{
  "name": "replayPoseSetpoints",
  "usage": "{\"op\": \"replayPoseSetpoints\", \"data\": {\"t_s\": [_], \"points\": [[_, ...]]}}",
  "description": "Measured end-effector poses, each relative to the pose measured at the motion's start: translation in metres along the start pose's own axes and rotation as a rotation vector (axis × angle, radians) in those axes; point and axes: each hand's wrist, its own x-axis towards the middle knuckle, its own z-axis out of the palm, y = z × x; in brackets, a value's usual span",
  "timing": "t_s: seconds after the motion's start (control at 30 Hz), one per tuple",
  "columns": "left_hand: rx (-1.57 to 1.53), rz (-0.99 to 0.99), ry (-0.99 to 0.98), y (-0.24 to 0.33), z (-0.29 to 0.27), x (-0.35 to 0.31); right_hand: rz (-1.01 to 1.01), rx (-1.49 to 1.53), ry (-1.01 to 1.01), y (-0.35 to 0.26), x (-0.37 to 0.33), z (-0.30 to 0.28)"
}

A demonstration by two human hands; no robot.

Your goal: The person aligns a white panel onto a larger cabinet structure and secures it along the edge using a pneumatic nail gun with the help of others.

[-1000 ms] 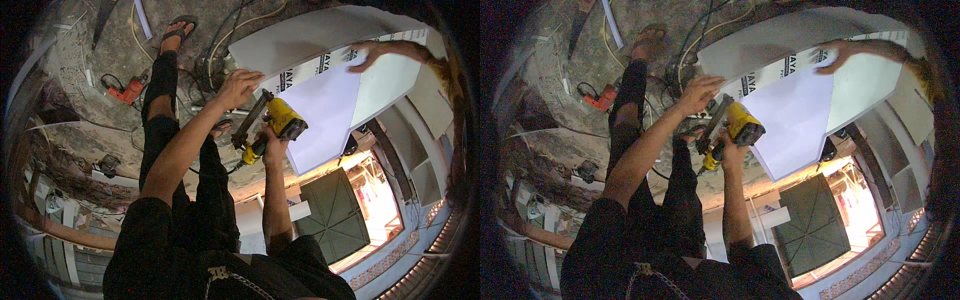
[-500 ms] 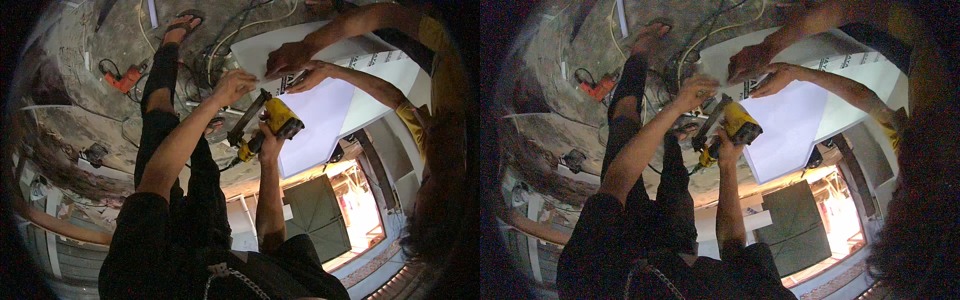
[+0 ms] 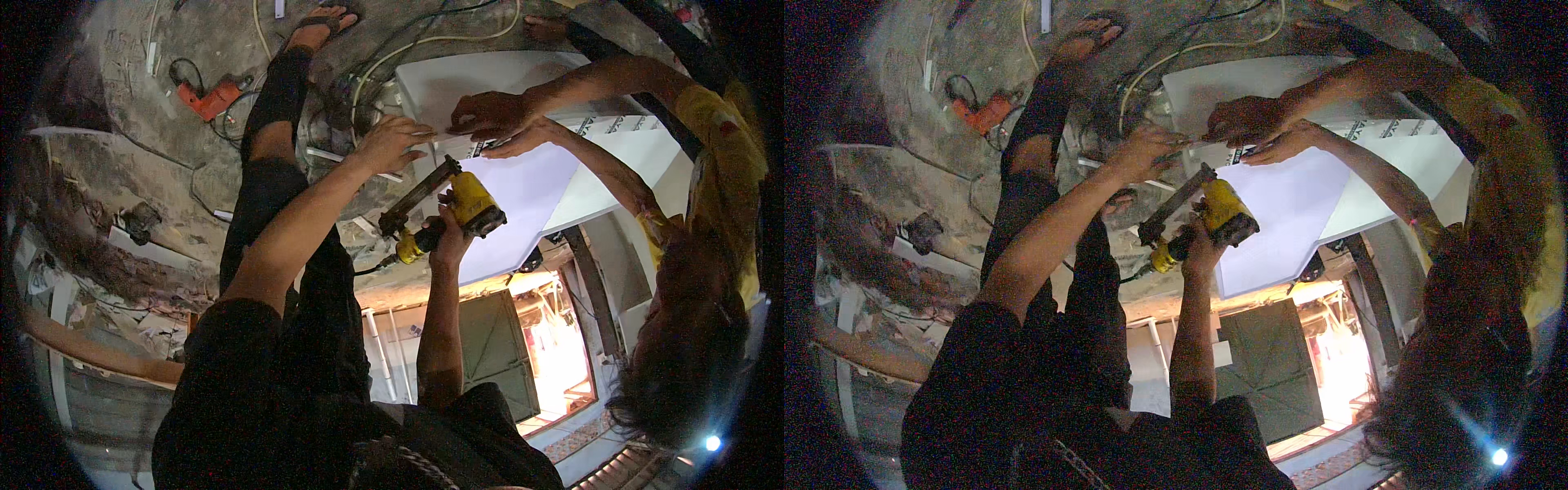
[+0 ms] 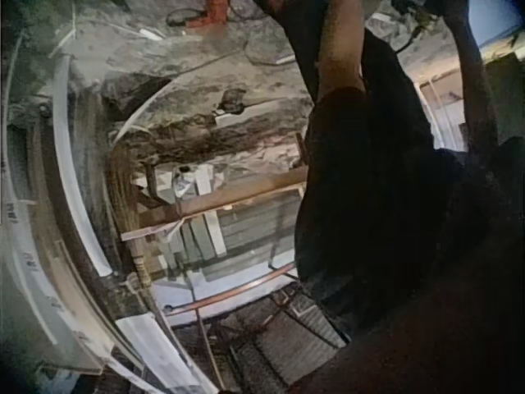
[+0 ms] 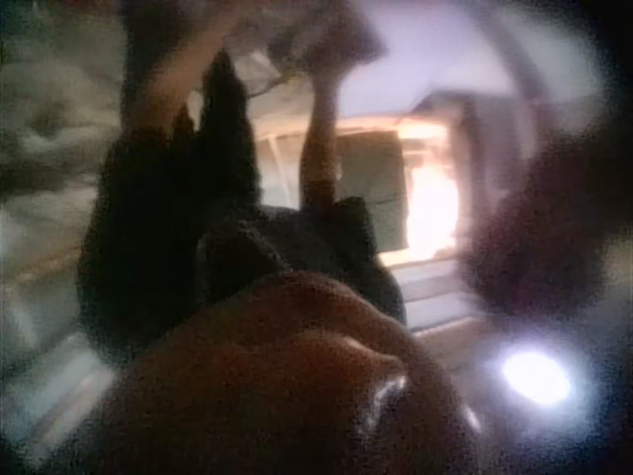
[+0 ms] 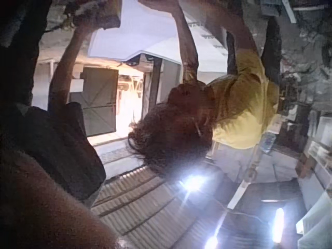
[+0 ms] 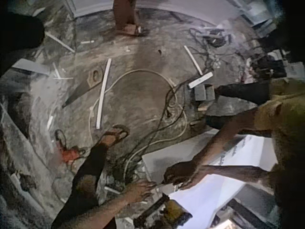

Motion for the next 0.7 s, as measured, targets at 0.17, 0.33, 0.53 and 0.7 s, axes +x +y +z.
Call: {"op": "replayPoseSetpoints", "data": {"t_s": [0.17,0.33,0.53,0.7], "points": [[0.078,0.013,0.040,-0.001,0.006,0.001,-0.033,-0.006,-0.021,0.005,-0.005,-0.015],[0.014,-0.035,0.012,0.006,0.010,0.006,-0.061,-0.014,0.049,0.016,-0.009,-0.020],[0.021,0.064,0.091,-0.003,0.010,0.004,0.000,-0.021,0.034,0.016,-0.010,-0.019],[0.124,0.028,0.031,0.006,0.007,0.002,-0.141,-0.042,-0.008,0.035,-0.001,-0.036]]}}
